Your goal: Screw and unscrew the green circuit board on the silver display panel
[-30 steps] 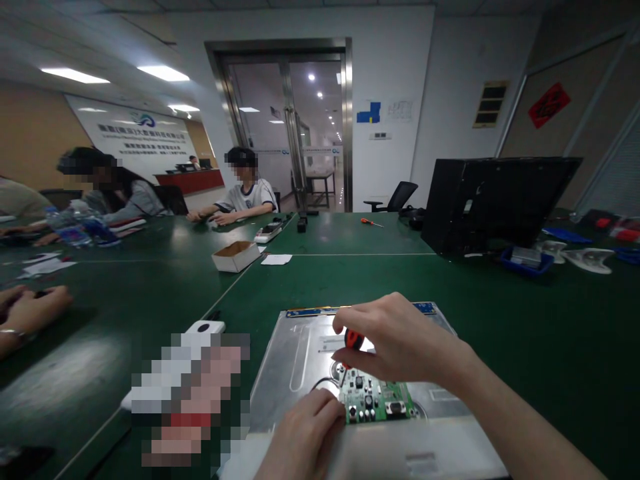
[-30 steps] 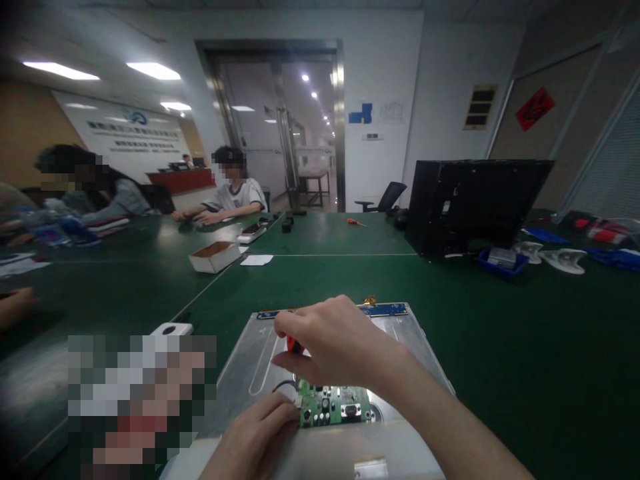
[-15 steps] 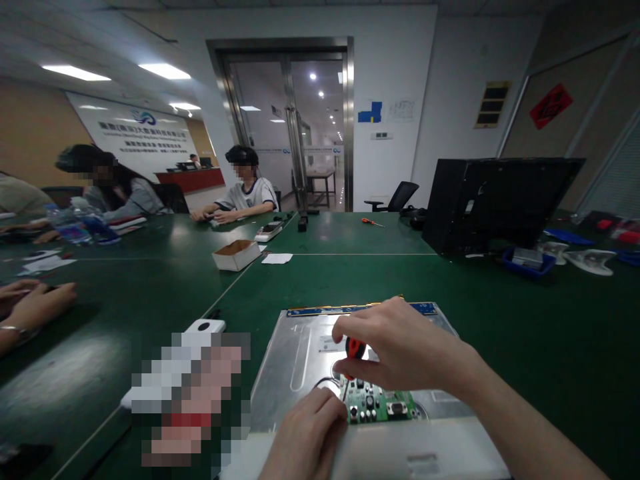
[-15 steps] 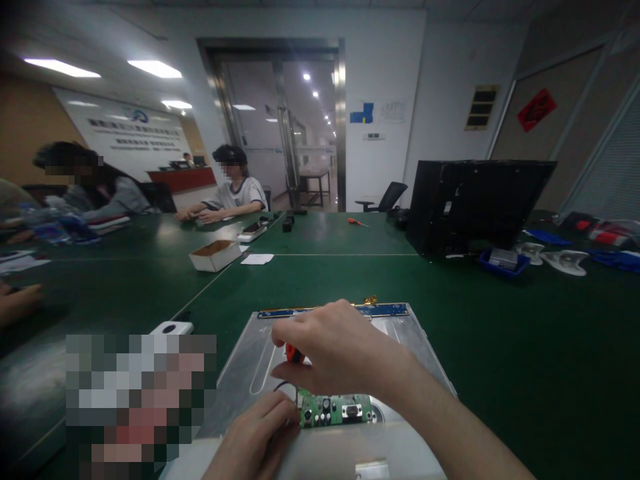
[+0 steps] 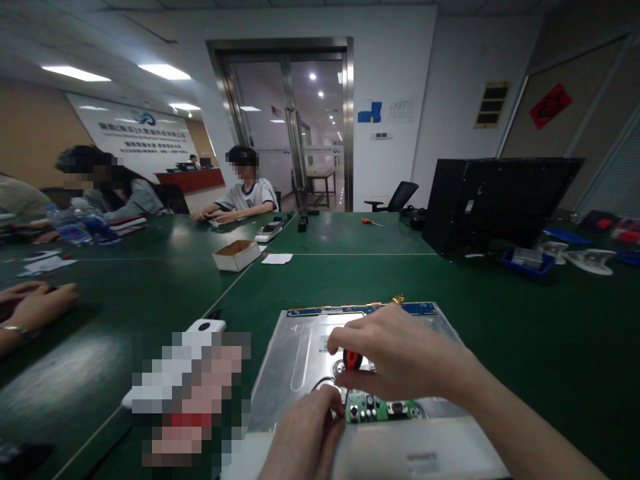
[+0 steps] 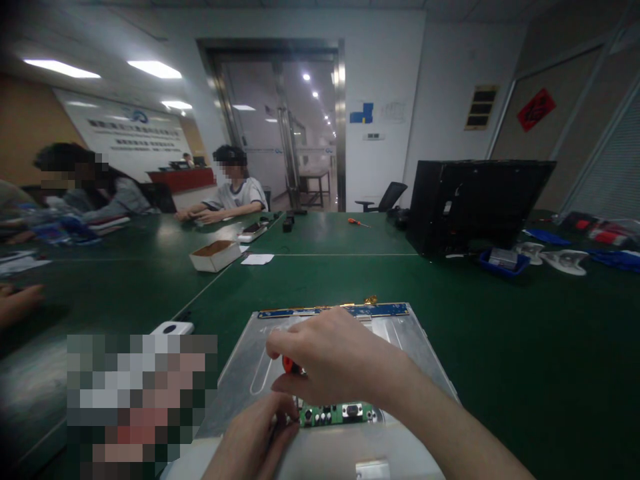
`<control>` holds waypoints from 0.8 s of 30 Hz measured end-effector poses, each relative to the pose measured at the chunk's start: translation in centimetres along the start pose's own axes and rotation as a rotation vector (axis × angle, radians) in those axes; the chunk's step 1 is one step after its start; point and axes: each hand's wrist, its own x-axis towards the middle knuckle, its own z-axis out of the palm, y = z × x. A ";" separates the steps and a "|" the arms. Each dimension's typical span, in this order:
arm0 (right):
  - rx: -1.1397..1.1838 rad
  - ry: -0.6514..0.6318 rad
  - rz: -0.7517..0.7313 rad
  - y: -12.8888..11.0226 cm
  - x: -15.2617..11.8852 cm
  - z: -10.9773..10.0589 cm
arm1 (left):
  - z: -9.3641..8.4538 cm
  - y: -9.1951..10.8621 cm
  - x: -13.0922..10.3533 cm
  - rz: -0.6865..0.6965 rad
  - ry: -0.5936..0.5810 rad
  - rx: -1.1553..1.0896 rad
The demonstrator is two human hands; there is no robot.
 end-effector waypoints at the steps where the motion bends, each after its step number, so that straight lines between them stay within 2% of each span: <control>1: -0.006 -0.006 -0.009 0.0 0.1 0.1 | 0.1 -0.1 0.0 0.004 0.010 -0.003; 9: -0.025 -0.034 -0.031 -0.2 0.2 0.6 | 0.8 -0.6 -0.1 0.027 0.057 0.030; 24: -0.062 -0.073 -0.004 -0.5 0.4 0.9 | 0.7 -0.3 -0.1 0.120 0.140 -0.005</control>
